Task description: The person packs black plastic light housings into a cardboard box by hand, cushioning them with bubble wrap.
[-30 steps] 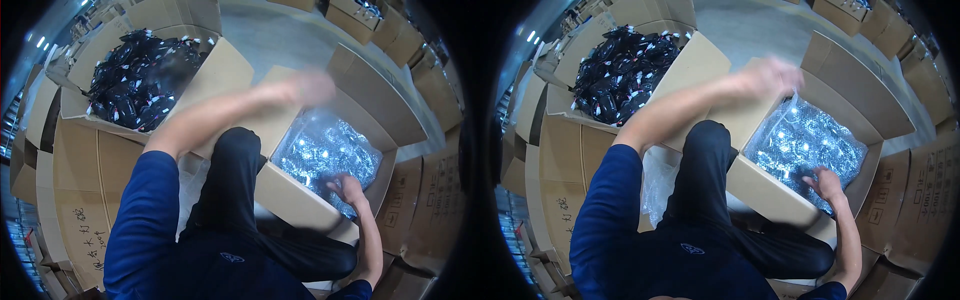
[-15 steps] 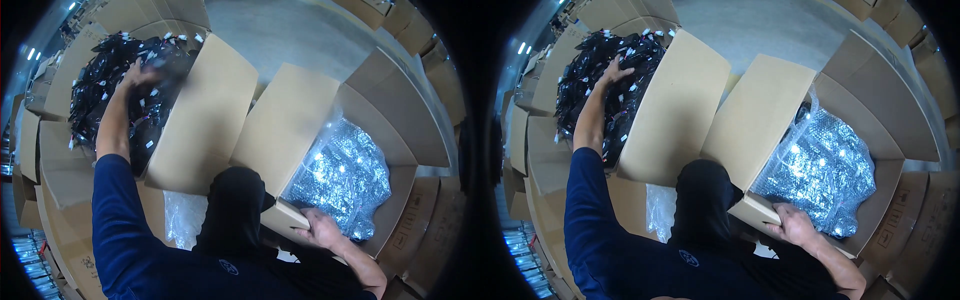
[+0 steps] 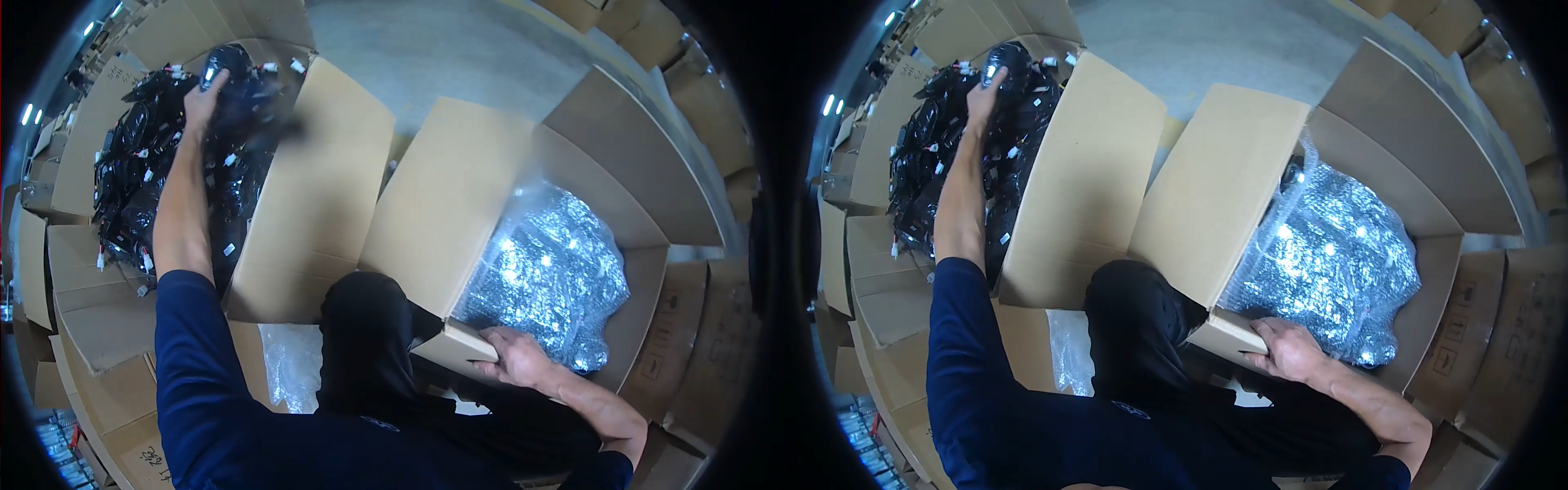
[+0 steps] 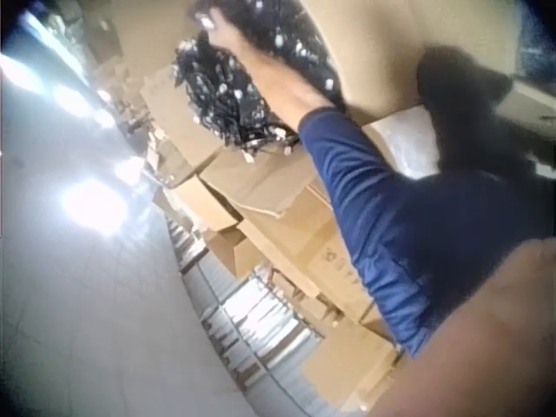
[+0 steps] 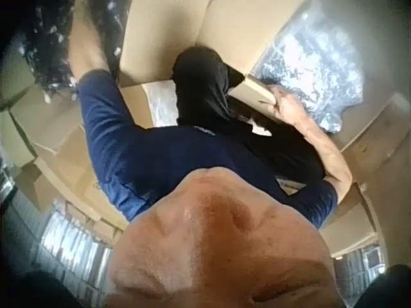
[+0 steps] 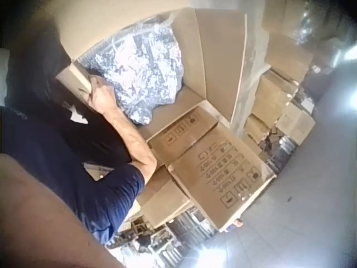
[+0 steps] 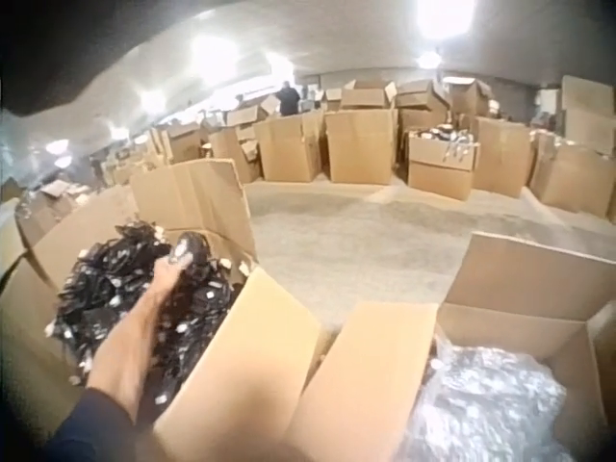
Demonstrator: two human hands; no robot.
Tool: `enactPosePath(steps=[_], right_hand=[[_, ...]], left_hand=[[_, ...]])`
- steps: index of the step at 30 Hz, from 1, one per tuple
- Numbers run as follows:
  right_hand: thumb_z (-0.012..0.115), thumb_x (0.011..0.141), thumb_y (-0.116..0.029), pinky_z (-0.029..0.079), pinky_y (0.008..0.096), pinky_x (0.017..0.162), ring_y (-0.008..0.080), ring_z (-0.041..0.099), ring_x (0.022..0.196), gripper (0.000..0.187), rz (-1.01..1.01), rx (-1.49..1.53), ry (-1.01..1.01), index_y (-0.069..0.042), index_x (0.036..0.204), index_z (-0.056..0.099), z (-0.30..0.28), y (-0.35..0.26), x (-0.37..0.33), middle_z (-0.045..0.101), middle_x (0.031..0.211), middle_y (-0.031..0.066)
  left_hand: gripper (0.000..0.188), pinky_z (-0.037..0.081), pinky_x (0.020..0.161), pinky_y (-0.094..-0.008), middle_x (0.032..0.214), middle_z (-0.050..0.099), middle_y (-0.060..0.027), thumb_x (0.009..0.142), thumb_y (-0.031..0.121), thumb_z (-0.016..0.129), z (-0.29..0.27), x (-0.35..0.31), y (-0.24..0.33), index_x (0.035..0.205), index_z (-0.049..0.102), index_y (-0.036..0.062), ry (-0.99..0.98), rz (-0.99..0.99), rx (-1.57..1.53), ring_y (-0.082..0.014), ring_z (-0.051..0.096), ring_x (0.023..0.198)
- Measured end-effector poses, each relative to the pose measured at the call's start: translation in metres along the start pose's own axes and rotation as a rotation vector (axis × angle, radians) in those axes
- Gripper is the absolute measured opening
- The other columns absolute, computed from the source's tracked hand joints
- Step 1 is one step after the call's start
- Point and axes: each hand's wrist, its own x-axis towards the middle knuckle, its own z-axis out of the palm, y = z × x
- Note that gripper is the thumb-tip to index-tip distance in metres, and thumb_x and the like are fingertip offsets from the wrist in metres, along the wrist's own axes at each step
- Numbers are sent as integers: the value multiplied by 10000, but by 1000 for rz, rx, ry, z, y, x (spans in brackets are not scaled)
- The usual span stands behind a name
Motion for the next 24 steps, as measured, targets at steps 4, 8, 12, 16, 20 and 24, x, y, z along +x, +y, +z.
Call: enactPosePath(steps=[4,8,12,16,20,24], right_hand=[[758,889,-345,551,471,939,424,666,1058,560,45,28,-62,33,1269,597,-4,-8,-11,669,1162,236],[712,938,-323,531,460,955,420,648,1112,567,-84,117,401,21,1361,553,-37,-18,-2,646,1218,261],[812,846,-355,464,459,1060,407,586,1240,825,-457,111,1128,61,1451,436,-168,-54,38,602,1291,280],[731,931,-150,532,370,975,215,681,1047,281,-598,820,1047,1,1159,667,-216,-83,26,723,1089,69],[801,899,-294,592,328,904,210,710,1008,593,-238,873,925,43,1320,554,-208,6,8,693,1143,133],[698,987,-206,627,334,897,188,722,993,360,-233,1501,694,53,1213,591,-172,75,23,700,1129,139]], left_hand=[[366,198,373,-235,614,544,55,893,452,777,-21,-23,110,789,584,159,-209,-116,-713,-62,286,352],[320,201,370,-205,627,561,54,933,438,731,-1,-87,244,932,633,134,-457,49,-854,-44,306,370],[303,296,411,-181,738,630,57,942,388,721,40,-175,337,996,668,95,-839,201,-578,-11,436,477],[364,429,491,-151,851,704,8,952,403,710,116,-325,388,1047,676,54,-1023,262,-592,-15,603,608],[533,501,676,-268,861,656,-14,917,545,726,187,-349,346,1043,676,29,-1118,1,-616,-95,593,752],[523,314,454,-199,719,503,53,980,570,612,226,-358,316,946,626,48,-1218,-160,-434,-25,379,548]])
